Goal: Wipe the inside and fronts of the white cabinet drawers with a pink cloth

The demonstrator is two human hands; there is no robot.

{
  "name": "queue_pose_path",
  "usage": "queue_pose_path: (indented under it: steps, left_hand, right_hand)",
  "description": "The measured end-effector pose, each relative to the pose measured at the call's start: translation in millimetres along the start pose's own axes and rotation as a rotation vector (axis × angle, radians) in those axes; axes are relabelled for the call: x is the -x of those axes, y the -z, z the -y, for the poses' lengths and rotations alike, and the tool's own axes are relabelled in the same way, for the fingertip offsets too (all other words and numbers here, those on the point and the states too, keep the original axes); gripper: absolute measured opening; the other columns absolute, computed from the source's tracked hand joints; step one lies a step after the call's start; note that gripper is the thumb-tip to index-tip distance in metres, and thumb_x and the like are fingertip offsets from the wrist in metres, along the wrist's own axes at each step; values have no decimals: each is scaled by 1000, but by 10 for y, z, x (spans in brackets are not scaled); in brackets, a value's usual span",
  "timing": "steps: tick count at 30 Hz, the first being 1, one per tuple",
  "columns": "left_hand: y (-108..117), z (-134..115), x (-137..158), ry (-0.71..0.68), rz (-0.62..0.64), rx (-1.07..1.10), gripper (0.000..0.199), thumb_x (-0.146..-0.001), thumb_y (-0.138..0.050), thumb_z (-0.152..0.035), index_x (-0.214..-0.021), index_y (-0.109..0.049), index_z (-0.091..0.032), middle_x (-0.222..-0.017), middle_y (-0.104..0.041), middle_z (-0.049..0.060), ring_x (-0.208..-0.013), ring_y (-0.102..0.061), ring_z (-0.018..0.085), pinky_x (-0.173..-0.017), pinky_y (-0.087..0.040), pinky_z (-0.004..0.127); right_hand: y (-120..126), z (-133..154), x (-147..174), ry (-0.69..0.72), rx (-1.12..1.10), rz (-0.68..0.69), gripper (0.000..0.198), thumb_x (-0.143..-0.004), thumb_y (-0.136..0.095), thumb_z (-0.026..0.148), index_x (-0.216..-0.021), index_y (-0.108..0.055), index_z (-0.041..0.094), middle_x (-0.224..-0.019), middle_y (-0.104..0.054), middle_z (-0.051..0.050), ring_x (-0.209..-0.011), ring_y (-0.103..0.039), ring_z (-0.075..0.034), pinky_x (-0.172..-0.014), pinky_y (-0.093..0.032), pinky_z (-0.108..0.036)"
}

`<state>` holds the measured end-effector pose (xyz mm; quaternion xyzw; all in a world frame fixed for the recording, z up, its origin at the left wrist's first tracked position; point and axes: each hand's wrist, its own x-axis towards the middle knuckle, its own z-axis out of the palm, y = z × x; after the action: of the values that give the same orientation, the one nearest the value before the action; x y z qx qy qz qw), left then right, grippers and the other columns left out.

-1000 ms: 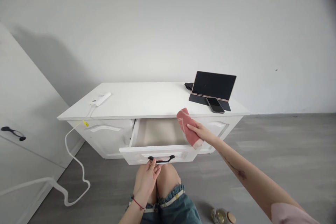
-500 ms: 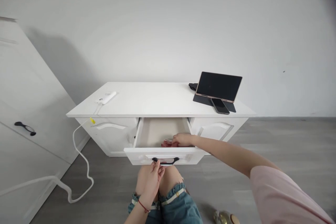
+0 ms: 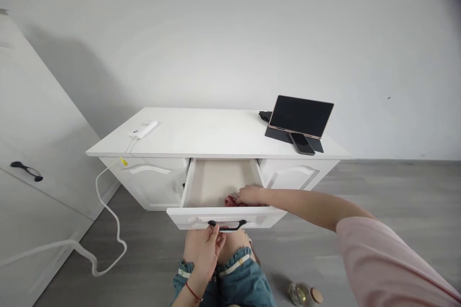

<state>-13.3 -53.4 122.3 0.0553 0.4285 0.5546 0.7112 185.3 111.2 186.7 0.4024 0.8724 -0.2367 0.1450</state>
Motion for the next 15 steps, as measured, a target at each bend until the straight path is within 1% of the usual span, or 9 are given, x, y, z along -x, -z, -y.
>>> queue_pose_path:
  steps: [2,4,7,9,12,15]
  left_hand:
    - [1,-6,-5,-6,-2,-2,15,-84,-65,-8,-85,-65,-23,-88,-77,4,-81,-74,19,-92,-57,36]
    - [-1,-11,-7,-15,-1,7,14,-82,-67,-8,-83,-65,-22,-82,-75,3,-76,-73,17,-93,-57,35]
    - [-9,-24,-3,-22,-4,15,12,-78,-72,-9,-82,-67,-19,-78,-74,2,-74,-73,17,-94,-56,35]
    - [-10,-33,-3,-18,-4,8,13,-76,-75,-10,-82,-68,-18,-80,-74,4,-79,-74,18,-95,-56,36]
    - [-2,-34,-16,-7,-2,1,15,-72,-79,-11,-82,-69,-18,-81,-75,5,-87,-74,21,-94,-56,36]
    - [8,-18,-35,-21,-30,19,20,-69,-81,-11,-82,-70,-19,-79,-74,3,-81,-74,19,-94,-57,36]
  right_hand:
    - [47,-71,-75,-21,84,-58,16,-74,-68,17,-87,-75,25,-102,-73,-6,-97,-65,-27,-87,-45,-39]
    - [83,-153,-164,-99,83,-117,20,-73,-69,13,-90,-74,22,-108,-71,-9,-96,-65,-28,-87,-45,-41]
    - [109,-277,-301,-200,62,-208,23,-82,-60,12,-101,-71,18,-117,-66,-13,-100,-65,-26,-87,-46,-40]
    - [113,-349,-394,-258,68,-260,31,-86,-53,10,-112,-67,19,-123,-63,-15,-104,-64,-25,-90,-46,-43]
    - [129,-435,-549,-336,117,-286,47,-88,-47,7,-129,-59,25,-133,-56,-19,-110,-63,-30,-91,-46,-53]
    - [198,-513,-711,-401,152,-294,54,-90,-42,8,-140,-50,27,-140,-50,-22,-113,-61,-35,-92,-44,-60]
